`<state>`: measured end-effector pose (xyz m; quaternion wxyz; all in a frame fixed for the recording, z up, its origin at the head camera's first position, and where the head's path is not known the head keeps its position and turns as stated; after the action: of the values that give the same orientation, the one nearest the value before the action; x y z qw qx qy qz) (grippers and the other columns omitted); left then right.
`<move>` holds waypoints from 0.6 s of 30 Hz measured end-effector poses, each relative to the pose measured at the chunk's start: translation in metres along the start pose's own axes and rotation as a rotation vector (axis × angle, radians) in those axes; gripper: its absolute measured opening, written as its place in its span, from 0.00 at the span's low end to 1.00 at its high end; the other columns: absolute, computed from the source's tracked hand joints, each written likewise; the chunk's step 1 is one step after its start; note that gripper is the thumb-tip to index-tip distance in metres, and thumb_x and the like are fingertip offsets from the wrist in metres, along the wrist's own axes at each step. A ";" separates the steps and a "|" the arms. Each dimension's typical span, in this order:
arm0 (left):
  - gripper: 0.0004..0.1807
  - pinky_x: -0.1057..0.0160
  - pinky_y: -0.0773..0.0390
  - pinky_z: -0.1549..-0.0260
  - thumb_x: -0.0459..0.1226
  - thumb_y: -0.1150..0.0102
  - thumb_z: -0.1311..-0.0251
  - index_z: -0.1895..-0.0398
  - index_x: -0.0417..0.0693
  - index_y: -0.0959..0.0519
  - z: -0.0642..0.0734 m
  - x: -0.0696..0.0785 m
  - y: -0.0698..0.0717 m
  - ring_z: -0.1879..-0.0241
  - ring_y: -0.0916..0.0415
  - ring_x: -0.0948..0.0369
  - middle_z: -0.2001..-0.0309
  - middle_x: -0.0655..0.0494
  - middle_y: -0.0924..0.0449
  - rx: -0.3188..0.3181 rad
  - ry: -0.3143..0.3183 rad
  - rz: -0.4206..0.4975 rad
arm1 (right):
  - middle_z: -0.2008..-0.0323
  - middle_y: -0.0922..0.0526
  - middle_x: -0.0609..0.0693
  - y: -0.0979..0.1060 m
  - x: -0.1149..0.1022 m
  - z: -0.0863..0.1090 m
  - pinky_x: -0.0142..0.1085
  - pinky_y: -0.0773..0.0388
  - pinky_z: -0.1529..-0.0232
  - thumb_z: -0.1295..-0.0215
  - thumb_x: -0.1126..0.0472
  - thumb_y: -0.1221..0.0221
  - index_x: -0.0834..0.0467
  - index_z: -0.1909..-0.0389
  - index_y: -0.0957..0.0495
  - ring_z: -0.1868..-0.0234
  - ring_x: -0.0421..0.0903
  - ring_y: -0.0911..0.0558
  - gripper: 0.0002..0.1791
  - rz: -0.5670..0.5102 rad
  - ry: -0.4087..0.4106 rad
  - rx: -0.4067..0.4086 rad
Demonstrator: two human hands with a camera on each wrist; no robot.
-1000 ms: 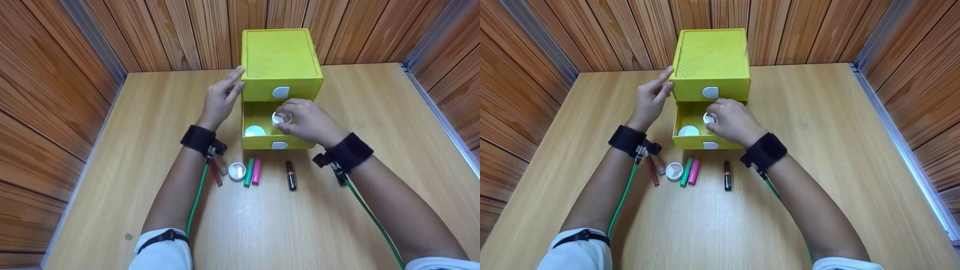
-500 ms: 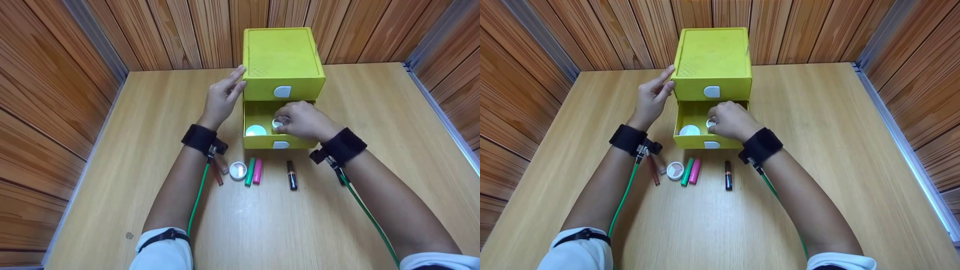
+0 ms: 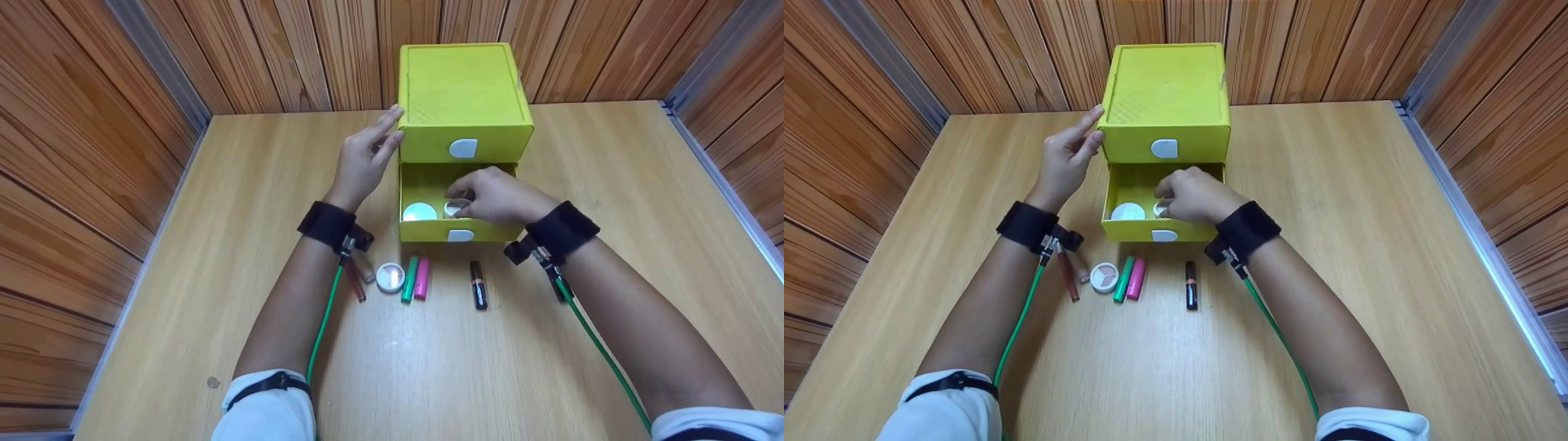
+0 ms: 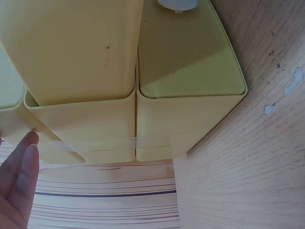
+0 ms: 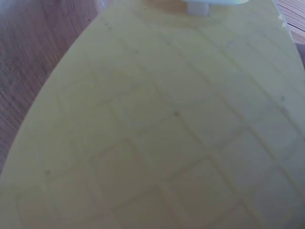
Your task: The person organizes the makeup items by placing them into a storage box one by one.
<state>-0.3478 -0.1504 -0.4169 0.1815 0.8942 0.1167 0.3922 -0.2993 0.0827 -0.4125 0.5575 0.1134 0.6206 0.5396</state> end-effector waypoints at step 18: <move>0.22 0.69 0.21 0.54 0.43 0.46 0.29 0.35 0.47 0.28 0.000 -0.002 0.001 0.55 0.18 0.65 0.35 0.56 0.30 -0.003 0.002 -0.026 | 0.55 0.15 0.49 0.002 -0.001 -0.004 0.46 0.23 0.47 0.34 0.64 0.38 0.56 0.50 0.16 0.51 0.48 0.19 0.13 0.003 0.040 -0.122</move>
<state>-0.3486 -0.1519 -0.4177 0.1879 0.8920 0.1277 0.3908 -0.3027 0.0806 -0.4112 0.5500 0.0693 0.5974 0.5795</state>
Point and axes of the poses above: each hand's wrist, its own z-axis away from the middle knuckle, its own y-axis out of the back of the hand, x = y × z, the point moved 2 cm from there along -z, towards the middle knuckle
